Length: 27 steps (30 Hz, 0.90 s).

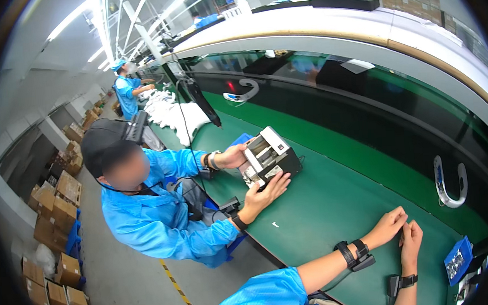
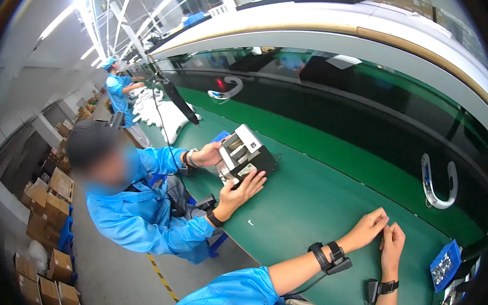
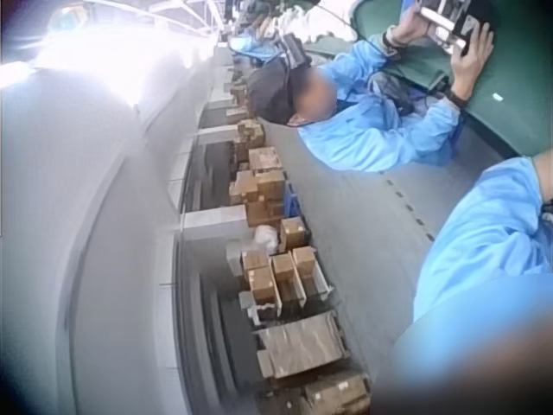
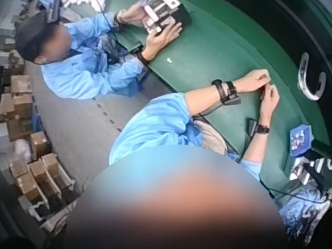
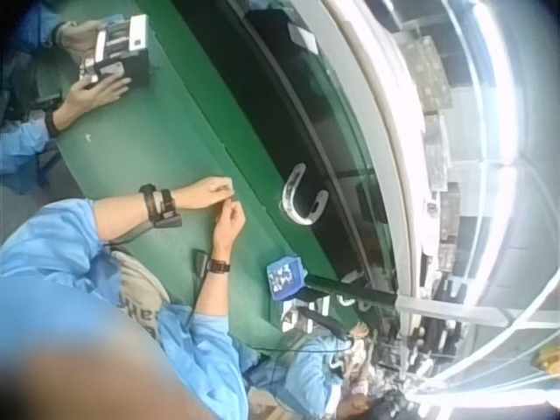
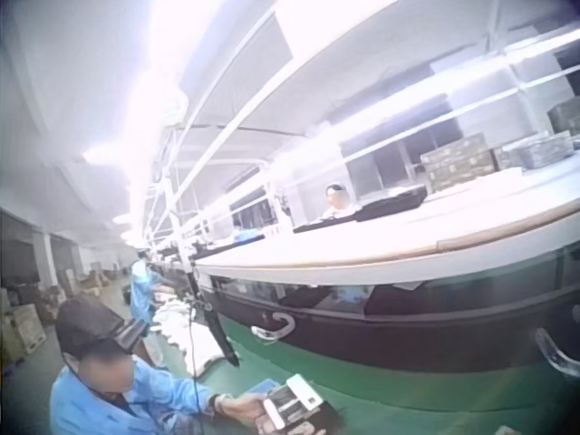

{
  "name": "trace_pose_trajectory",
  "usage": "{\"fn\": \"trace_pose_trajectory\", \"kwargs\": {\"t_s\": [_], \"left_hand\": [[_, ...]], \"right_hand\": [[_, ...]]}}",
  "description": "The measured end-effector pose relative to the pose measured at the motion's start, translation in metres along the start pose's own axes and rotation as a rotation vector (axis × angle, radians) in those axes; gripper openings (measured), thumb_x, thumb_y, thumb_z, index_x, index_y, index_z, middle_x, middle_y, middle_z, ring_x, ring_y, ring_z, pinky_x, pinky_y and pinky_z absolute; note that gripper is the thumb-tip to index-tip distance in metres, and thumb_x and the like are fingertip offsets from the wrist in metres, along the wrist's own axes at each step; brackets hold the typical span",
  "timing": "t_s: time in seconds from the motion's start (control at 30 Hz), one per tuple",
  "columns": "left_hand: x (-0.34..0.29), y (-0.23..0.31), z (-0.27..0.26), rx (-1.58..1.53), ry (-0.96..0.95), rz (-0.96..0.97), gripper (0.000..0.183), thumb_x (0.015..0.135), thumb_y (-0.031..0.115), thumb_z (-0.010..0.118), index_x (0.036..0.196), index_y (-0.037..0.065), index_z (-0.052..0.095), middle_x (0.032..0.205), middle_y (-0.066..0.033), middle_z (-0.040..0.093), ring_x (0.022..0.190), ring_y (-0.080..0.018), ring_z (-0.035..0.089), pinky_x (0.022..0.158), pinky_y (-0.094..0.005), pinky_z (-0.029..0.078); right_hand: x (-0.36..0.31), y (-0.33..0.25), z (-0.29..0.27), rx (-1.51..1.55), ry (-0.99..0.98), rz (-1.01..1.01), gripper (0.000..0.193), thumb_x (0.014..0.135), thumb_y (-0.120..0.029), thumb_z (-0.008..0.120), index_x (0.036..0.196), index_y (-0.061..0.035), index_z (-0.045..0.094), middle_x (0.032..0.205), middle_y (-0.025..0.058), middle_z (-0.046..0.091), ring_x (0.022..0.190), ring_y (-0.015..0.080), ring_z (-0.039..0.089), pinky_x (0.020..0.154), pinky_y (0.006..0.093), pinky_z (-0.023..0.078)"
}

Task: Assembling components of a white curved headset-like device on a manufacturing line.

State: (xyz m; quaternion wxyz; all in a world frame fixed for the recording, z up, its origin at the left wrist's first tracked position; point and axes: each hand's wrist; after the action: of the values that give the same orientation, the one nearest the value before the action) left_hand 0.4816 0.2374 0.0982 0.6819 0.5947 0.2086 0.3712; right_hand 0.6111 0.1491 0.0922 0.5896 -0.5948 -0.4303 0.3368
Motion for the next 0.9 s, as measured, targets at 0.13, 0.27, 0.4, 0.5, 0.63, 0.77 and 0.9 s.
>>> {"fn": "trace_pose_trajectory", "kwargs": {"t_s": [0.13,0.27,0.4,0.5,0.63,0.77,0.9], "left_hand": [[0.0,-0.003,0.001,0.022,-0.023,0.009,0.016,0.109,0.015,0.053,0.097,0.005,0.05,0.077,0.0024,0.05,0.073,-0.0053,0.043,0.064,-0.0265,0.039],[-0.002,-0.002,0.001,-0.017,-0.041,0.029,0.018,0.11,0.016,0.053,0.096,0.005,0.049,0.077,0.0013,0.054,0.071,-0.0055,0.045,0.062,-0.0265,0.041],[-0.001,-0.003,0.0,-0.154,-0.069,-0.048,0.018,0.111,0.017,0.053,0.097,0.005,0.049,0.077,0.0005,0.056,0.068,-0.0053,0.049,0.059,-0.0261,0.043],[-0.002,0.002,0.0,-0.127,-0.079,-0.029,0.019,0.111,0.018,0.053,0.098,0.005,0.049,0.077,0.0003,0.057,0.065,-0.0055,0.051,0.057,-0.0261,0.045],[-0.002,0.003,0.0,-0.1,-0.122,-0.054,0.021,0.112,0.02,0.053,0.098,0.005,0.049,0.077,0.0007,0.057,0.064,-0.0061,0.051,0.057,-0.0264,0.044],[-0.002,-0.011,0.0,-0.082,-0.093,-0.01,0.021,0.112,0.021,0.053,0.098,0.005,0.049,0.078,0.0008,0.057,0.065,-0.0059,0.05,0.058,-0.0262,0.044],[-0.005,-0.004,0.001,-0.151,-0.148,-0.072,0.02,0.112,0.02,0.054,0.098,0.006,0.05,0.078,0.0012,0.057,0.068,-0.005,0.049,0.06,-0.0257,0.043]], "right_hand": [[0.0,0.008,-0.001,-0.014,-0.002,-0.024,0.037,0.11,-0.015,0.057,0.076,-0.0117,0.041,0.064,-0.0056,0.041,0.052,0.0026,0.038,0.044,0.0213,0.031],[0.0,0.01,-0.001,0.013,-0.006,-0.029,0.037,0.11,-0.014,0.056,0.077,-0.0112,0.04,0.066,-0.0046,0.042,0.052,0.0025,0.039,0.045,0.0212,0.032],[0.001,0.008,0.004,0.045,-0.005,-0.033,0.035,0.111,-0.016,0.056,0.08,-0.011,0.041,0.067,-0.0044,0.043,0.053,0.0026,0.039,0.046,0.0209,0.032],[0.002,0.004,0.006,0.058,0.009,-0.047,0.032,0.112,-0.017,0.055,0.083,-0.0103,0.043,0.069,-0.0041,0.044,0.055,0.0028,0.04,0.048,0.0209,0.033],[-0.001,0.0,0.006,0.04,0.026,-0.047,0.028,0.112,-0.018,0.054,0.087,-0.0092,0.046,0.07,-0.0037,0.045,0.056,0.0032,0.042,0.05,0.0205,0.035],[-0.003,-0.003,0.009,0.047,0.014,-0.05,0.026,0.112,-0.017,0.054,0.088,-0.0089,0.046,0.07,-0.0033,0.047,0.057,0.0035,0.043,0.051,0.0204,0.036],[-0.005,-0.007,0.007,0.048,0.031,-0.04,0.026,0.112,-0.017,0.054,0.088,-0.0087,0.046,0.071,-0.0029,0.049,0.057,0.0036,0.044,0.051,0.0205,0.037]]}}
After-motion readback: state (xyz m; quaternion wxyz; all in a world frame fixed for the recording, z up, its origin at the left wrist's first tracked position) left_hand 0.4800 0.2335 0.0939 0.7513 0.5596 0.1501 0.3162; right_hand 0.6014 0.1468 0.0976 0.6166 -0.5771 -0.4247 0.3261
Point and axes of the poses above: each hand's wrist, its own x-axis towards the middle knuckle, its own z-axis out of the palm, y = z × x
